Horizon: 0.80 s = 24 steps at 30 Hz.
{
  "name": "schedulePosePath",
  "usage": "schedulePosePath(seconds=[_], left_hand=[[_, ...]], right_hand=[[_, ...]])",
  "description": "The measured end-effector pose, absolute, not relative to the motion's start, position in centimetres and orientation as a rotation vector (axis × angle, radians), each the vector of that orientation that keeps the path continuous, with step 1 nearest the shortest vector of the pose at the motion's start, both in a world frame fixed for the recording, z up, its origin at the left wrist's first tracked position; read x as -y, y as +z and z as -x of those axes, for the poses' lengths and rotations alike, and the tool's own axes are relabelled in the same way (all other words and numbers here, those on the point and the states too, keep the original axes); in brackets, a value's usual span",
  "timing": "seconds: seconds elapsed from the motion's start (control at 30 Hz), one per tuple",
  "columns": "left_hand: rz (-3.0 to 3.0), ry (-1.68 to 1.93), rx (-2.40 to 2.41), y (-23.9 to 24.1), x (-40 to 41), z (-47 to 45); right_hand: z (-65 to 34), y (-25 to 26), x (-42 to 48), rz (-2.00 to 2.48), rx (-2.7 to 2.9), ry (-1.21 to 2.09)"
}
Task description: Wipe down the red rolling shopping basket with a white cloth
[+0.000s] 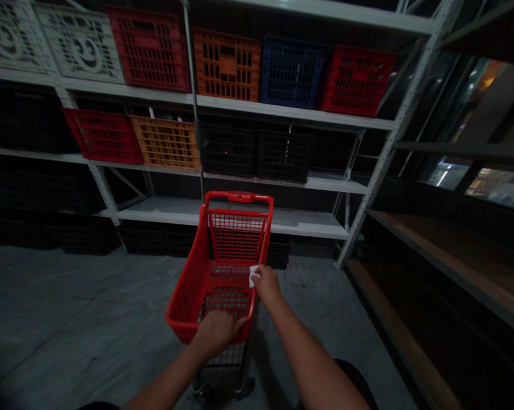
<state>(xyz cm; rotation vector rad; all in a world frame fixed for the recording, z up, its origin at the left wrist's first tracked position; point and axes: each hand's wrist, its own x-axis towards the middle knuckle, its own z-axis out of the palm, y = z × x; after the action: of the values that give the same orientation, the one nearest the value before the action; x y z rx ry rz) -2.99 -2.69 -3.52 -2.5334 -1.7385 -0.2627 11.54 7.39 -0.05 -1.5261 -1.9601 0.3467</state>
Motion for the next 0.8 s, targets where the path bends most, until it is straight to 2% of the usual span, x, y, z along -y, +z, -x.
schedulePosePath(seconds=[0.27,0.57,0.8], left_hand=[[2.567,-0.211,1.735,-2.4,3.4,3.4],[2.541,-0.135,1.798,-2.3,3.5,3.5],[2.531,-0.155,1.868,-1.8,4.2,4.4]], right_hand=[[-12.1,-1.6,-2.4,1.484,2.127,0.413],[-11.6,3.1,-10.5,1.624,2.166,0.274],[-10.9,-0.2,-2.9,1.457,2.369,0.474]])
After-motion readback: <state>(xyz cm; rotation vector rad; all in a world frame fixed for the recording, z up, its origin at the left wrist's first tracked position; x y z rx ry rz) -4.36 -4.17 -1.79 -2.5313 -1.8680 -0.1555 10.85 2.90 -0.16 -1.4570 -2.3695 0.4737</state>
